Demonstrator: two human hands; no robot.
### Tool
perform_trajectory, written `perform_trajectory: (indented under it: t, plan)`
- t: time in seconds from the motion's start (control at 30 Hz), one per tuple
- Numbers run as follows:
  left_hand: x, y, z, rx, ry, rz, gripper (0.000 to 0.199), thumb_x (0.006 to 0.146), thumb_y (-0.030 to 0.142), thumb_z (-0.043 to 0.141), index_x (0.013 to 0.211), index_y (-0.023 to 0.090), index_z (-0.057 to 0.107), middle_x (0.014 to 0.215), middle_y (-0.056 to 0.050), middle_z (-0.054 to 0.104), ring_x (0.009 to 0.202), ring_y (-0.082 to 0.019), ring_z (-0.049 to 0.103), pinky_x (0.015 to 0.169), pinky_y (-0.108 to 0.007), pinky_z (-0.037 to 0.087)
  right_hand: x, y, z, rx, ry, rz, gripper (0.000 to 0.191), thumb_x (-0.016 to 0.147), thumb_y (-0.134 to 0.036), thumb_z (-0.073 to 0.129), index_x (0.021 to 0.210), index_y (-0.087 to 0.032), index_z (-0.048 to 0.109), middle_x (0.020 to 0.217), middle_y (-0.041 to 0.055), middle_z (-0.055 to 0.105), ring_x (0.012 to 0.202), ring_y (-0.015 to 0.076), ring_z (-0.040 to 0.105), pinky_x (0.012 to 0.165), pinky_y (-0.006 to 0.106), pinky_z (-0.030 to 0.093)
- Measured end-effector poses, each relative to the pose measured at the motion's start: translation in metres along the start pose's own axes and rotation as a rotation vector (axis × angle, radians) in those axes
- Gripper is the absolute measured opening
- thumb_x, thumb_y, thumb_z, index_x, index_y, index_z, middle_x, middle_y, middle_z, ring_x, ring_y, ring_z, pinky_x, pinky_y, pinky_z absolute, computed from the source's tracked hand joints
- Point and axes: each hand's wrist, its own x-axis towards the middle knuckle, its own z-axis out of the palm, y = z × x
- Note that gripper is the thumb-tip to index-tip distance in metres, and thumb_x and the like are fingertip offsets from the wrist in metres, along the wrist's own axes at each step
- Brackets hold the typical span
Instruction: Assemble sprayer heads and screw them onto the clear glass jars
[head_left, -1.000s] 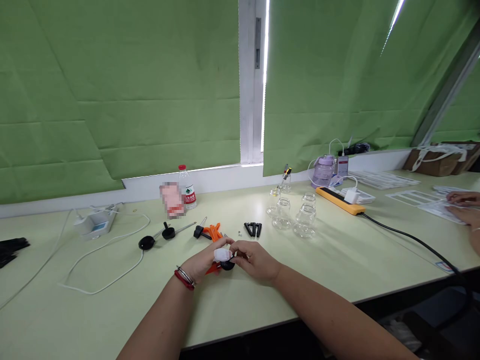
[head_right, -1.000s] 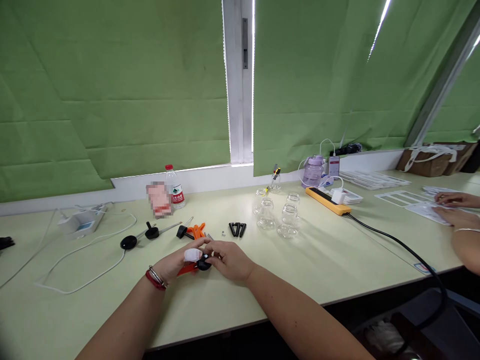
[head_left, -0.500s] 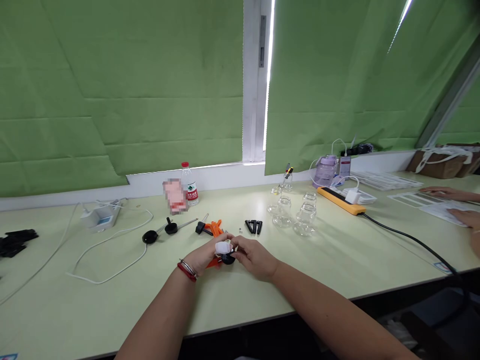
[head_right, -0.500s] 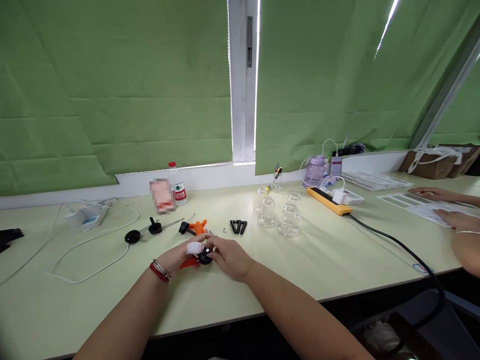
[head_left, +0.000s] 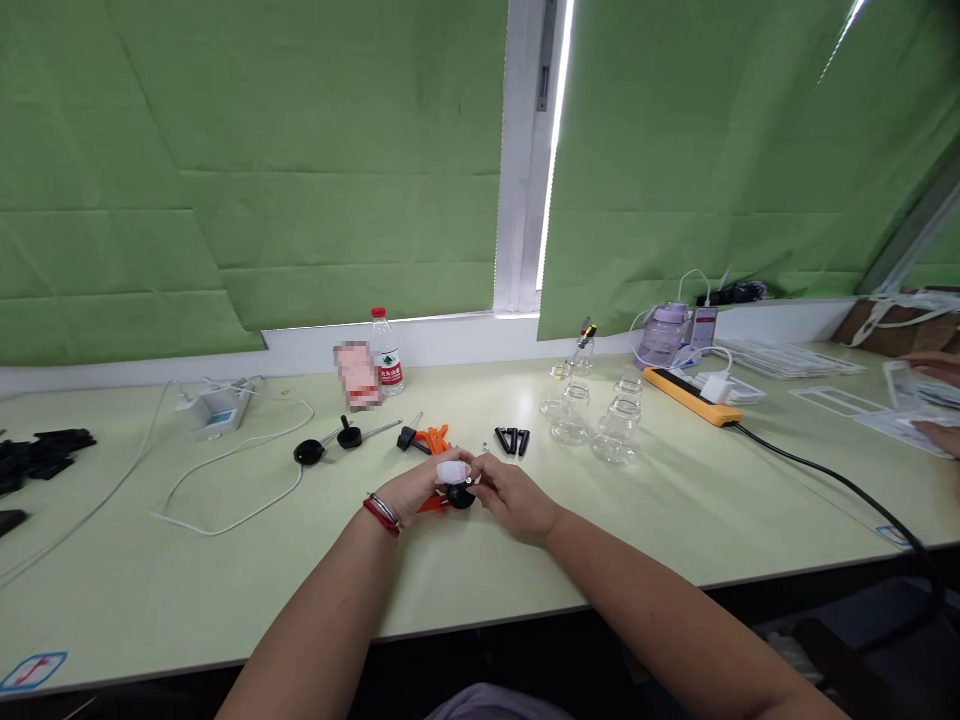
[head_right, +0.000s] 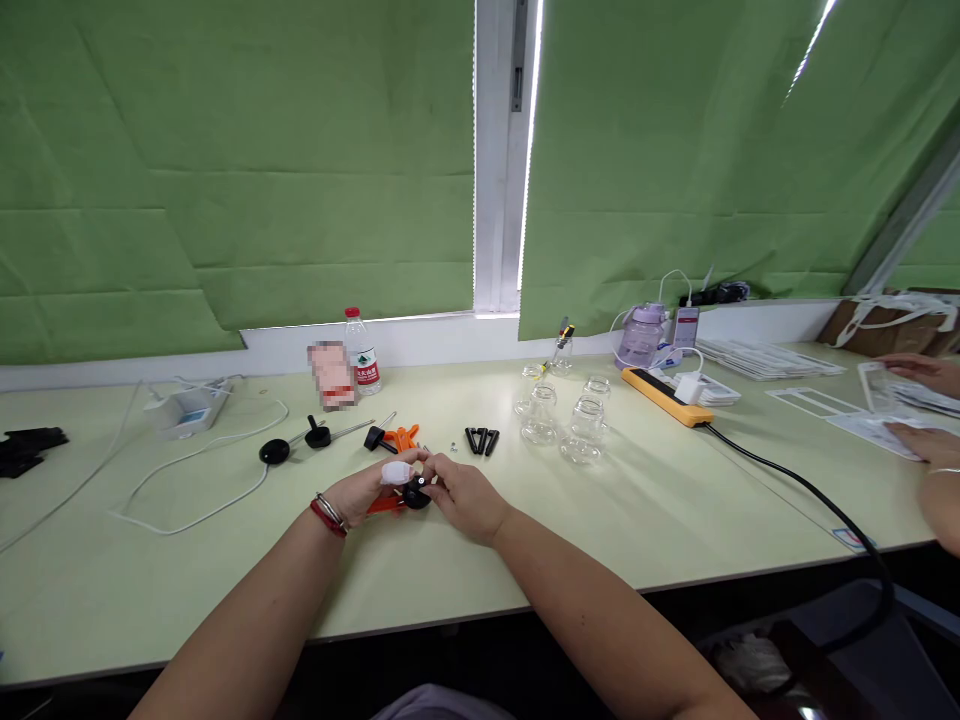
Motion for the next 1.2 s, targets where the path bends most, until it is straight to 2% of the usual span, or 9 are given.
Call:
perform_trajectory:
  t: [0.23, 0.37, 0.57, 0.73, 0.87, 1.03, 1.2]
  plan:
    - [0.010, 0.000, -0.004, 0.005, -0.008, -0.022, 0.036, 0.074, 0.041, 0.060, 0.104, 0.023, 0.057, 0.072, -0.003, 0.060, 0.065, -0.019, 0.058, 0.044, -0.024, 0.036, 0.002, 0.004, 0.000, 0.022, 0.021, 0.045, 0.011, 0.087, -0.017, 0.043, 0.097, -0.021, 0.044, 0.066, -0.0041, 0.050, 0.056, 0.0120, 0.046, 0.059, 0.024, 0.037]
    - [0.018, 0.002, -0.007, 0.005, -0.007, -0.046, 0.036, 0.073, 0.044, 0.057, 0.102, 0.023, 0.056, 0.071, -0.002, 0.061, 0.066, -0.020, 0.061, 0.044, -0.024, 0.036, 0.007, 0.007, -0.002, 0.029, 0.035, 0.028, 0.022, 0.087, -0.015, 0.042, 0.108, -0.021, 0.045, 0.070, -0.0029, 0.052, 0.058, 0.0120, 0.048, 0.062, 0.025, 0.040]
    - [0.035, 0.009, -0.014, 0.006, 0.012, -0.084, 0.032, 0.072, 0.047, 0.055, 0.092, 0.021, 0.057, 0.072, -0.002, 0.062, 0.063, -0.019, 0.060, 0.043, -0.022, 0.036, 0.021, 0.019, -0.005, 0.008, 0.055, 0.077, 0.013, 0.086, -0.017, 0.043, 0.098, -0.022, 0.047, 0.068, -0.0035, 0.053, 0.057, 0.0121, 0.048, 0.060, 0.024, 0.039]
    - [0.047, 0.008, -0.023, -0.014, 0.022, -0.126, 0.045, 0.072, 0.058, 0.050, 0.086, 0.016, 0.058, 0.064, -0.005, 0.062, 0.057, -0.019, 0.059, 0.041, -0.024, 0.037, 0.040, 0.028, -0.012, 0.058, 0.047, 0.066, 0.017, 0.081, -0.014, 0.047, 0.096, -0.022, 0.051, 0.078, -0.0024, 0.057, 0.058, 0.0106, 0.050, 0.060, 0.023, 0.040]
    - [0.050, 0.004, -0.029, -0.043, 0.040, -0.124, 0.055, 0.070, 0.066, 0.049, 0.085, 0.014, 0.059, 0.065, -0.007, 0.063, 0.055, -0.019, 0.059, 0.040, -0.024, 0.035, 0.054, 0.036, -0.010, 0.259, 0.007, 0.129, 0.016, 0.076, -0.012, 0.050, 0.087, -0.021, 0.057, 0.072, -0.0036, 0.058, 0.054, 0.0096, 0.052, 0.058, 0.024, 0.042]
    - [0.050, 0.001, -0.029, -0.055, 0.126, -0.109, 0.055, 0.069, 0.067, 0.051, 0.086, 0.016, 0.060, 0.066, -0.006, 0.063, 0.053, -0.017, 0.057, 0.039, -0.023, 0.033, 0.058, 0.046, 0.004, 0.382, 0.133, 0.185, 0.017, 0.074, -0.018, 0.054, 0.090, -0.020, 0.058, 0.080, -0.0008, 0.060, 0.054, 0.0087, 0.051, 0.057, 0.025, 0.045]
    - [0.047, 0.001, -0.022, -0.051, 0.210, -0.093, 0.046, 0.070, 0.061, 0.053, 0.083, 0.017, 0.060, 0.064, -0.003, 0.060, 0.054, -0.016, 0.055, 0.040, -0.023, 0.032, 0.051, 0.040, 0.010, 0.446, 0.184, 0.215, 0.017, 0.073, -0.021, 0.056, 0.090, -0.020, 0.055, 0.085, -0.0004, 0.058, 0.053, 0.0070, 0.050, 0.055, 0.024, 0.044]
